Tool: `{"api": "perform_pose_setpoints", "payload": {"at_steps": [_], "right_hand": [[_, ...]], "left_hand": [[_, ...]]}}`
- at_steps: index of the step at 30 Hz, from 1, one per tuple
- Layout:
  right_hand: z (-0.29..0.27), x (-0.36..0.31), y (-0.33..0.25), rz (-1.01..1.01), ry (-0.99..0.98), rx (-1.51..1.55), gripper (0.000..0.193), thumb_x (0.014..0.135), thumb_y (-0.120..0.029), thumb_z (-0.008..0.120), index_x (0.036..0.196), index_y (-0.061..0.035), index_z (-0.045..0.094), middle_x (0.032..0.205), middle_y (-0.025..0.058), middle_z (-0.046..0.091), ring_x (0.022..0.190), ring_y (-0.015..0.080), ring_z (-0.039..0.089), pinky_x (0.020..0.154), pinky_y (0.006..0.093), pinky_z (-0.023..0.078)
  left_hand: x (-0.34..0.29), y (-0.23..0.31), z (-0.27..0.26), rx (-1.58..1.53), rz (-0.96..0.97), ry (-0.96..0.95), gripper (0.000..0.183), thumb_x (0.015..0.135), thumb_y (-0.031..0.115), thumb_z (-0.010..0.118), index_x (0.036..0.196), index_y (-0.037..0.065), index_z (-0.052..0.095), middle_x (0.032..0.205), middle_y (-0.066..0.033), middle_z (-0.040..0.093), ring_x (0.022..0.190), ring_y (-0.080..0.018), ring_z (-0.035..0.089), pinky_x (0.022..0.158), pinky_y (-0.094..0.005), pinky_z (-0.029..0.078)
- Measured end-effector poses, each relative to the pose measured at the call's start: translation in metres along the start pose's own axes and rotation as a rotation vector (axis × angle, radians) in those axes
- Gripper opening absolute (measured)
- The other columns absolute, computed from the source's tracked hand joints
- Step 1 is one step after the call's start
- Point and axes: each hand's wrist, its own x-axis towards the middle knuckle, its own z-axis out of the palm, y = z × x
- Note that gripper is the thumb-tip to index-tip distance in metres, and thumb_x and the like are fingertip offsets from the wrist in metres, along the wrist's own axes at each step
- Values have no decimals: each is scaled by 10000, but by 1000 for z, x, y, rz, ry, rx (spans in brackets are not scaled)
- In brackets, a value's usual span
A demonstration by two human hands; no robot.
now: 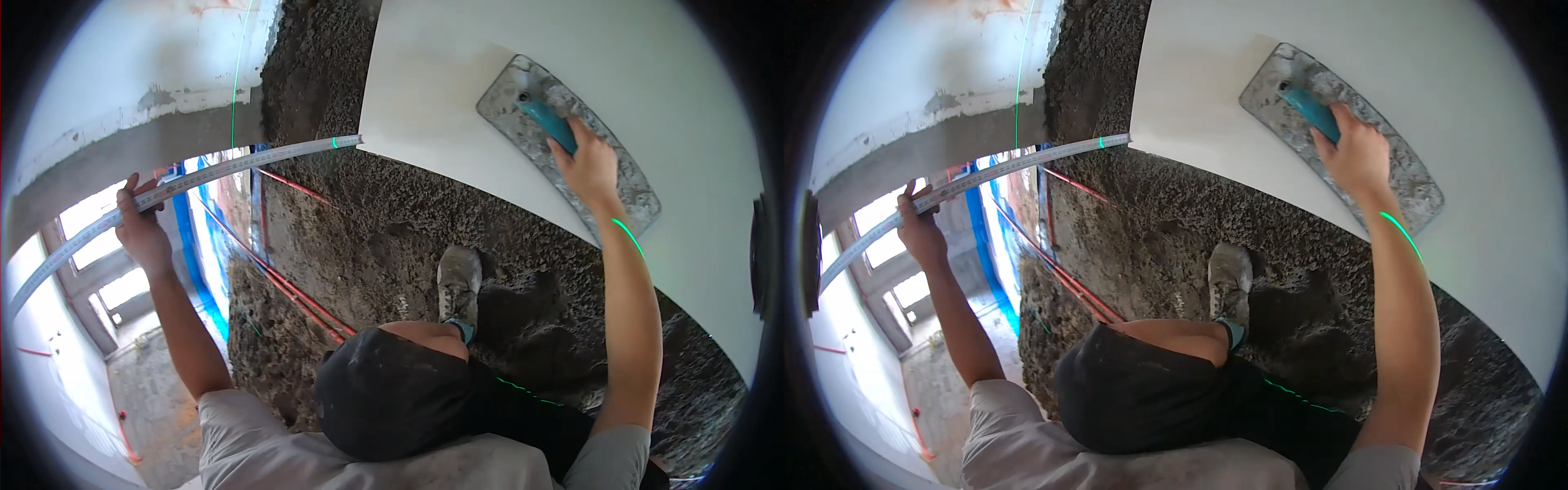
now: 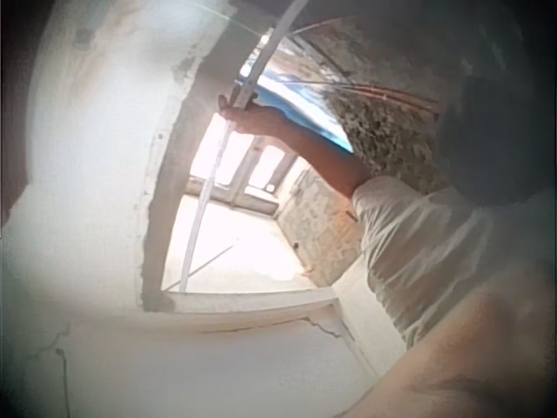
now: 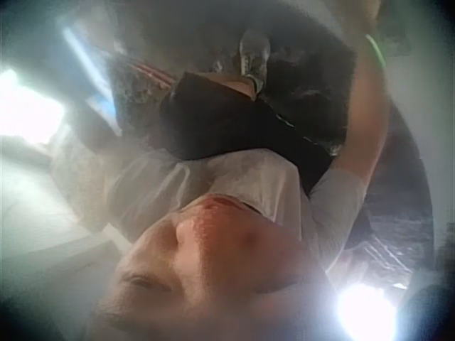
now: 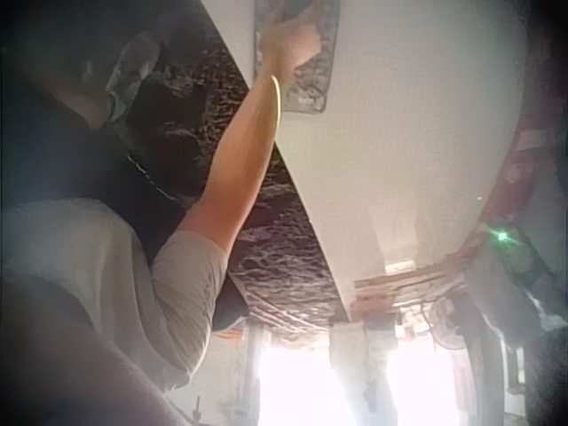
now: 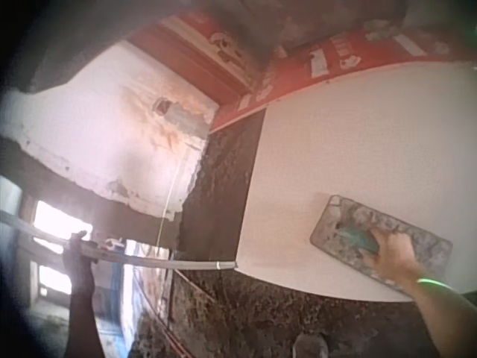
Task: The person kneels on the floor and uses a grout float to press a large white tile into a bed of mortar. They repeatedly rub the float over the tile surface to ensure adhesion and levelness, occasionally using a metal ruler to check alignment against a green laser line.
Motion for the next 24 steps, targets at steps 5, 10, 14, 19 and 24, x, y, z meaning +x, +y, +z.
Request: {"api": "perform_pose_setpoints", "payload": {"at_steps": [5,10,14,19,24], "right_hand": [[-8,-12,11,62,37,21,281,872,-312,679,1078,-138,603,790,145,696,749,387,685,682,498,543],[-5,-13,10,62,51,21,280,877,-314,673,1084,-140,601,837,133,706,769,378,689,692,498,542],[-5,-13,9,47,79,30,277,878,-309,672,1084,-138,601,849,130,709,776,372,691,700,492,542],[-1,-12,4,52,48,49,289,877,-303,676,1105,-138,609,858,127,713,774,365,694,708,483,545],[-2,-10,5,57,53,38,301,878,-302,673,1123,-136,616,859,128,714,776,362,695,711,483,546]], "left_hand": [[2,-8,38,-18,-21,-49,564,1048,428,431,1234,-80,589,918,-171,703,767,-173,618,694,-296,488],[2,-8,50,-14,1,-6,577,1041,469,426,1254,-41,592,943,-150,698,777,-182,628,694,-309,494],[4,-2,57,-14,22,-3,567,1042,468,422,1253,-28,599,949,-147,695,771,-183,620,703,-312,493],[10,-7,56,-38,10,24,560,1044,465,421,1251,-20,608,956,-147,694,791,-179,610,719,-316,491],[8,-12,53,-22,9,42,566,1036,472,433,1226,-30,611,922,-139,691,783,-184,630,710,-309,508]]}}
